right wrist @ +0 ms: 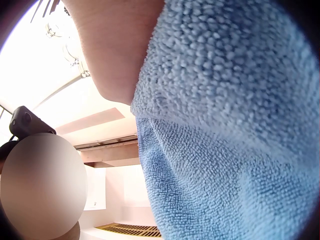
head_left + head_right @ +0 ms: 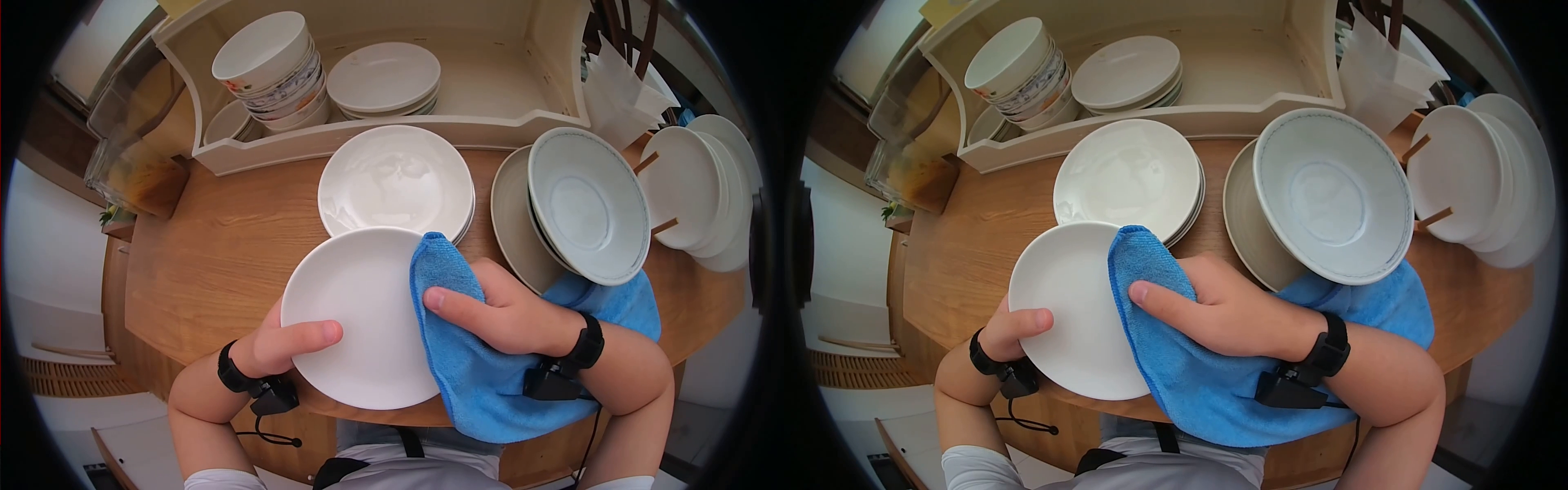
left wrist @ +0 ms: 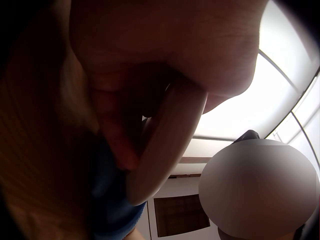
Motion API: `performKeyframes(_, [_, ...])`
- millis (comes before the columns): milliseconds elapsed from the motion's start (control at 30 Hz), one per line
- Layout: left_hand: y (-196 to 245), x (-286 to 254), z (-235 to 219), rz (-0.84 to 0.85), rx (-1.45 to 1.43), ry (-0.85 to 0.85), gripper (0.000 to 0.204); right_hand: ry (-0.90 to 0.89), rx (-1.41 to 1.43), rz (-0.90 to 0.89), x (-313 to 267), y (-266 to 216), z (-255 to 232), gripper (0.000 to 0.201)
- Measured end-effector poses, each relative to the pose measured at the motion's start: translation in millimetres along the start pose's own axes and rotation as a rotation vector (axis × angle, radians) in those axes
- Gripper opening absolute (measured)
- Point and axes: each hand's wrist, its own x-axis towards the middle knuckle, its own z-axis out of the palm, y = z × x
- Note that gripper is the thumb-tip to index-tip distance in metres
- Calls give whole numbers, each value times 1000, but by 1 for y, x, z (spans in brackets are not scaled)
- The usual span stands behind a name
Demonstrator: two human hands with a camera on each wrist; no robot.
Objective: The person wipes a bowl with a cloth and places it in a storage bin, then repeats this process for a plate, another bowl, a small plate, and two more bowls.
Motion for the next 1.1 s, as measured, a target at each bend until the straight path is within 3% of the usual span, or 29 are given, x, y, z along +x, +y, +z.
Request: performKeyframes(1100, [-4, 2, -3, 22, 21, -28, 74, 34, -30, -41, 1, 4, 1, 41])
